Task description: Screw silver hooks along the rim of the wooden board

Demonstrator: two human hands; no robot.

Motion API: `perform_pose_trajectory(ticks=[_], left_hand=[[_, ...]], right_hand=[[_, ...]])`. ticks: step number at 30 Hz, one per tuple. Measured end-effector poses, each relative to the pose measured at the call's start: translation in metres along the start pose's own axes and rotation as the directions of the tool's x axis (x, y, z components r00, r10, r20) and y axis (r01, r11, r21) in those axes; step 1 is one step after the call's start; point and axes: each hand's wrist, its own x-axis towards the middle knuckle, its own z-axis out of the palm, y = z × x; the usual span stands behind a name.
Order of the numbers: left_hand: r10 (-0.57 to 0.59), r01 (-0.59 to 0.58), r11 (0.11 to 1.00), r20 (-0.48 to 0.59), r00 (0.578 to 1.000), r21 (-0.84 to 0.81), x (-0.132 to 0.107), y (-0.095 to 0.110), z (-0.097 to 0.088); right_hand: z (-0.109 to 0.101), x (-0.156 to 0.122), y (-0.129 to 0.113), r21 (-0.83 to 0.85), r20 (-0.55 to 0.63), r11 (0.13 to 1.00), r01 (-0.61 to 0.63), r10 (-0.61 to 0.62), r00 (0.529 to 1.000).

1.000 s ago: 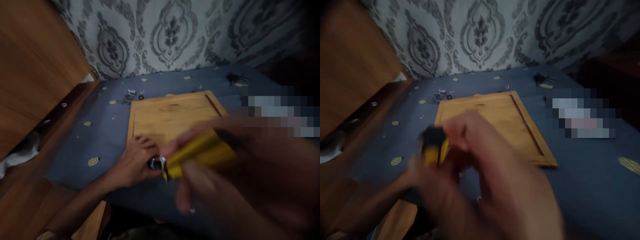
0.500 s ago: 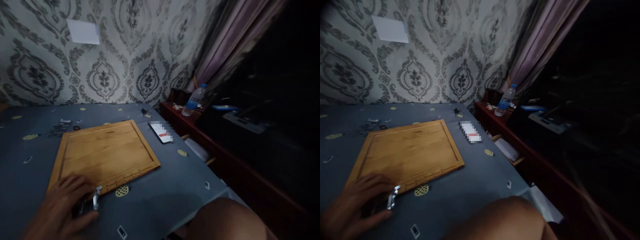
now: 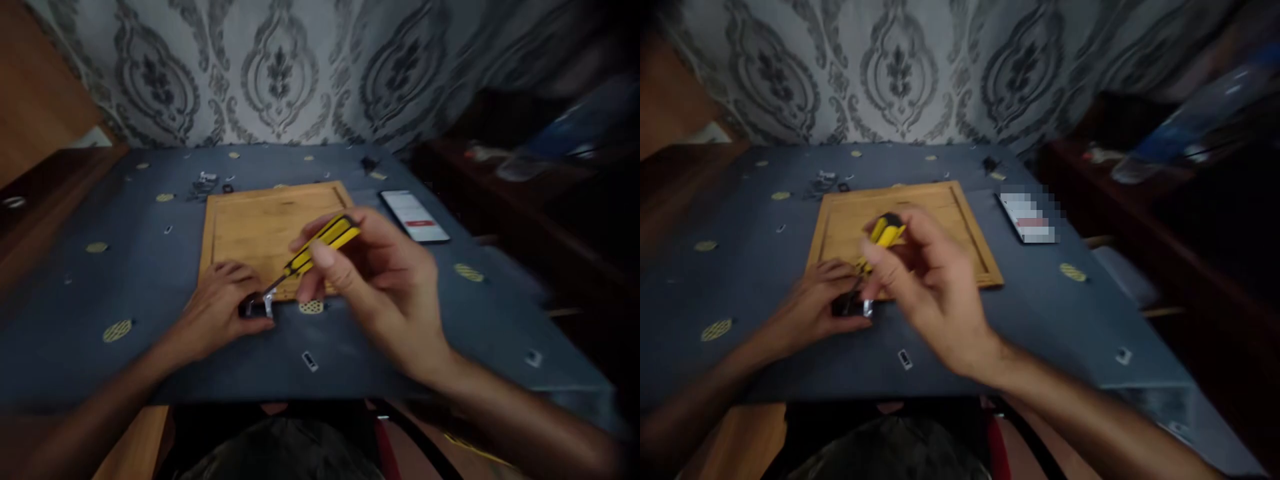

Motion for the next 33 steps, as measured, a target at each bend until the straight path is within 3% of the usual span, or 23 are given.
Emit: perform_pose_trajectory(ticks=[3, 6, 12, 22, 33], left_hand=[[-0.004, -0.004, 0.998, 0.12, 0.993, 0.063, 0.002, 0.002, -0.004], [-0.012, 0.002, 0.997, 0.136, 0.991, 0.074, 0.002, 0.003, -0.005], [-0.002, -0.007, 0.998, 0.136, 0.991, 0.066, 0.002, 0.004, -0.005], [-0.007, 0.0, 0.999, 0.139, 0.99, 0.051, 0.002, 0.004, -0.004], [-0.028, 0.023, 0.999, 0.146, 0.989, 0.034, 0.002, 0.006, -0.005]], right_hand=[[-0.002, 0.004, 0.026, 0.144, -0.025, 0.989, -0.044, 0.048, 0.999], [-0.002, 0.001, 0.038, 0.144, -0.057, 0.989, -0.01, 0.019, 0.998], [0.003, -0.003, 0.038, 0.027, -0.111, 0.998, 0.061, -0.058, 0.992], [0.0, -0.004, 0.051, -0.015, -0.053, 0.996, 0.093, -0.094, 0.994], [0.005, -0.004, 0.048, 0.042, -0.05, 0.999, 0.004, -0.002, 0.999]])
